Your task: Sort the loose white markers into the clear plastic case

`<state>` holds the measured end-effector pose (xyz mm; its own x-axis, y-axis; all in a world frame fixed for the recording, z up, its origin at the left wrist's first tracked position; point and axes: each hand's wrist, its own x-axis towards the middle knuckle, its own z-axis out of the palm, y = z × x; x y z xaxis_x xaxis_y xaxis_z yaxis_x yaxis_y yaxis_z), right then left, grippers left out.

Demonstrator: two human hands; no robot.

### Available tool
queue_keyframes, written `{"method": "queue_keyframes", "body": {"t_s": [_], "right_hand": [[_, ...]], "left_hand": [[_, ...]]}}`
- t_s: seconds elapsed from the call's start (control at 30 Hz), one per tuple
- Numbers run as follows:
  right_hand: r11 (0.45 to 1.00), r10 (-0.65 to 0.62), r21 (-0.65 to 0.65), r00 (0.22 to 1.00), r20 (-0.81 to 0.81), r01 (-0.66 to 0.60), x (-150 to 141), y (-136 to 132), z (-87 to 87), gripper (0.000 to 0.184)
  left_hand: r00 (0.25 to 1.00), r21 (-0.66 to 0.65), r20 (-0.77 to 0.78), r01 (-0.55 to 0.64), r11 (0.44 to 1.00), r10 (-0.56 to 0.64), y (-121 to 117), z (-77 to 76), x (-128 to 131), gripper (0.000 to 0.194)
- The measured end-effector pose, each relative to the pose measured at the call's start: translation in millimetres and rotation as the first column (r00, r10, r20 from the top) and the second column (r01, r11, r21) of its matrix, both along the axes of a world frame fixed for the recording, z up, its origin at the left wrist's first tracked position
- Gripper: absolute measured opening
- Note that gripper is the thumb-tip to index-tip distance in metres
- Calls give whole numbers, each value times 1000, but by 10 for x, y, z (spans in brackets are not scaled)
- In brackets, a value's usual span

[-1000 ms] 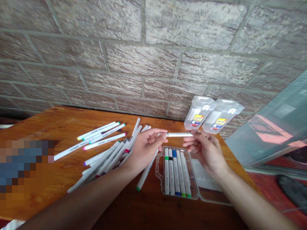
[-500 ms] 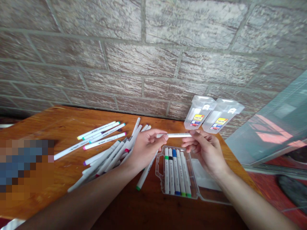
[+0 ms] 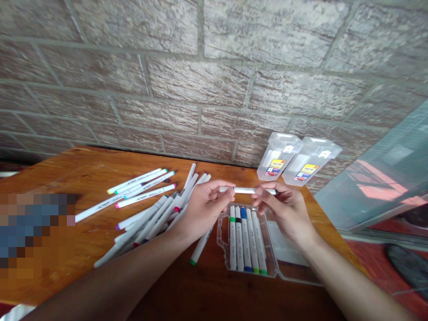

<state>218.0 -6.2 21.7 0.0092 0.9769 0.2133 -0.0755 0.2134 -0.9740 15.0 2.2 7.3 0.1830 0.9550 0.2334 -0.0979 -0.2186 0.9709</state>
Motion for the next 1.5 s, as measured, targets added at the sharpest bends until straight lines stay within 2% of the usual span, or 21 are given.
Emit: {"method": "queue_keyframes", "body": {"t_s": [0.13,0.3,0.53,0.93,1.17,1.5], "right_hand": [[999,-34,37,990,138,29,-30,-20,2,25],[985,-95,160,973,212,61,-57,-41,-29,20],[968,-166,237,924,345,85,-30,-69,-94,20],[974,-163,213,903,397,82,-12,-55,-110,27],[983,-119,176,907,404,51,-12,-43,-111,28],[981,-115,188,904,411,40,-21,-69,-89,25]], "left_hand": [[999,40,-33,7,999,-5,-11,5,13,26],[999,35,-25,39,999,-38,1,-54,27,25],[995,101,-80,74,992,-66,-16,-149,20,20],[984,133,-147,120,984,-100,-49,-146,13,20],[988,134,-118,115,984,-99,-44,-148,9,18],[989,115,-104,113,987,-101,-46,-123,7,18]]}}
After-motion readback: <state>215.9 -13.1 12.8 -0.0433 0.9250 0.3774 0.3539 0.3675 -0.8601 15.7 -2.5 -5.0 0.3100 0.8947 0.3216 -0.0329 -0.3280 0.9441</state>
